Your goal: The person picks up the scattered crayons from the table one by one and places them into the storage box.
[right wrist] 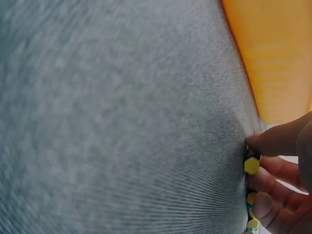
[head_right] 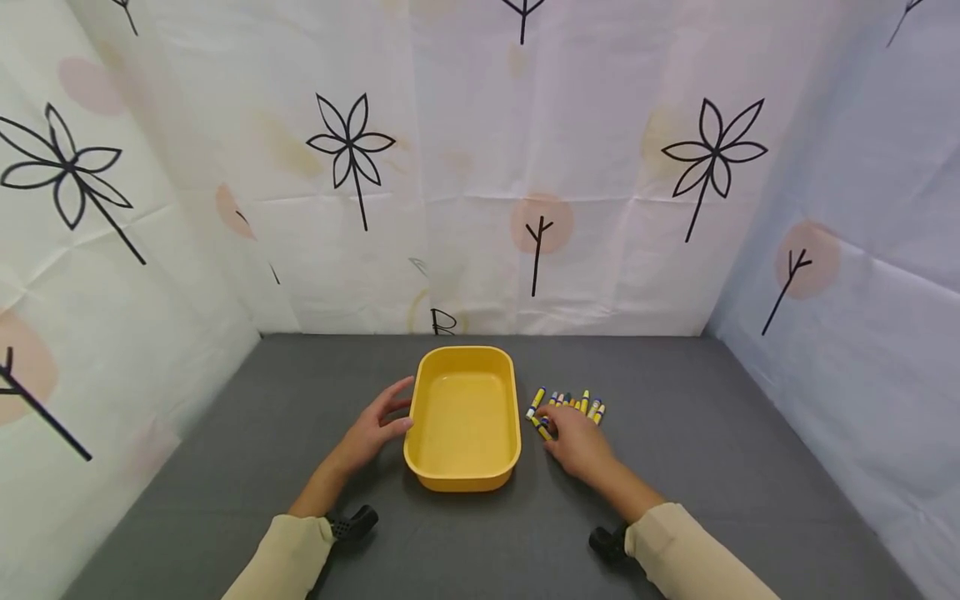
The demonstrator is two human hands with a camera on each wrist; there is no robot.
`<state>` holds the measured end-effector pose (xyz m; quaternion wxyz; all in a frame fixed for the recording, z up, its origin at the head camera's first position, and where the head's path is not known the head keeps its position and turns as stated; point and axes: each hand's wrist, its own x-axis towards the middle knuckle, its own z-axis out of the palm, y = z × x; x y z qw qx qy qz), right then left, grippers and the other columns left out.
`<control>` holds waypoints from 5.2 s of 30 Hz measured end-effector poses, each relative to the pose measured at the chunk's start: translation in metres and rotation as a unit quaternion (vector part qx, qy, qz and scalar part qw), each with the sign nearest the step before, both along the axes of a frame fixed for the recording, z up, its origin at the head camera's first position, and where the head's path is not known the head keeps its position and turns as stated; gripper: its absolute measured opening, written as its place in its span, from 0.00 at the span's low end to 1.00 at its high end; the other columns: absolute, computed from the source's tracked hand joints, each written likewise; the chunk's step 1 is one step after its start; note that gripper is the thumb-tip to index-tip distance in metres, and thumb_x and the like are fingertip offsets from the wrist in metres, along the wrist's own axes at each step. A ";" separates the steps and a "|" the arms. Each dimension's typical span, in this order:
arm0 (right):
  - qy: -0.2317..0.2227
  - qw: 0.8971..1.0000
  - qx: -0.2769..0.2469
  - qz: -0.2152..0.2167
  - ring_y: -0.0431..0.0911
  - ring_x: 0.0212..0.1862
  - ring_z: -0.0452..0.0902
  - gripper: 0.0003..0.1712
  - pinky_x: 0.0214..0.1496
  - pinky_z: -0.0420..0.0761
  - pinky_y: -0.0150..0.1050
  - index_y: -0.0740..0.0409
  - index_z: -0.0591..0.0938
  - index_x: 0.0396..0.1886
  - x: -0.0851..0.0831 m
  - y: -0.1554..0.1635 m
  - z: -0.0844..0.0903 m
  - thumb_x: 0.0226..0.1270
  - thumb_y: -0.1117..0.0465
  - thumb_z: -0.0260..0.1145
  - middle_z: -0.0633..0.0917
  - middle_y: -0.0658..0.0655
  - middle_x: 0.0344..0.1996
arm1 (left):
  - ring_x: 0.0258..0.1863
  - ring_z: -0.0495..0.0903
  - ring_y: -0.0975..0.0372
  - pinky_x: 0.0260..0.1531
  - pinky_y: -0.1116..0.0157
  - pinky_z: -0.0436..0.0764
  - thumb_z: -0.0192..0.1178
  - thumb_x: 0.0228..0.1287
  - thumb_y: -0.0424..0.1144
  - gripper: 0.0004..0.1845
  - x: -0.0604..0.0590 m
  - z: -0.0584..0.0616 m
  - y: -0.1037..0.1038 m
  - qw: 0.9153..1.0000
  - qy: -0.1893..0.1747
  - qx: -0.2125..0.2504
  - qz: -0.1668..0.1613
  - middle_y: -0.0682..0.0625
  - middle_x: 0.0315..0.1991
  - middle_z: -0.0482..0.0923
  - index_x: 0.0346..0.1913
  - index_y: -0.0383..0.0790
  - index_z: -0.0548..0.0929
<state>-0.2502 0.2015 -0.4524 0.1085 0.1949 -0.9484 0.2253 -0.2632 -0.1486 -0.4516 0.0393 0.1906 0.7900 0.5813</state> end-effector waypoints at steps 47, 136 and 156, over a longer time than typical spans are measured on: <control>-0.115 0.985 -0.126 0.012 0.57 0.51 0.75 0.18 0.50 0.78 0.51 0.60 0.78 0.58 -0.063 -0.037 0.092 0.71 0.71 0.56 0.79 0.63 0.51 | 0.63 0.68 0.41 0.60 0.41 0.66 0.62 0.65 0.31 0.37 0.014 0.019 -0.007 0.998 0.001 0.000 -0.067 0.35 0.73 0.56 0.74 0.33 0.58; -0.088 0.987 -0.134 0.034 0.54 0.45 0.78 0.14 0.46 0.80 0.50 0.64 0.82 0.51 -0.058 0.002 0.034 0.66 0.67 0.66 0.83 0.61 0.45 | 0.63 0.68 0.43 0.58 0.46 0.70 0.62 0.65 0.33 0.37 0.006 0.006 -0.007 0.998 0.005 -0.011 -0.058 0.39 0.73 0.58 0.75 0.37 0.59; -0.115 0.988 -0.013 0.102 0.64 0.64 0.66 0.29 0.62 0.65 0.63 0.60 0.80 0.58 -0.068 0.015 0.005 0.58 0.55 0.74 0.74 0.65 0.62 | 0.64 0.67 0.42 0.59 0.46 0.70 0.63 0.65 0.36 0.38 0.013 0.019 -0.006 0.998 -0.006 -0.021 -0.065 0.36 0.73 0.57 0.75 0.36 0.58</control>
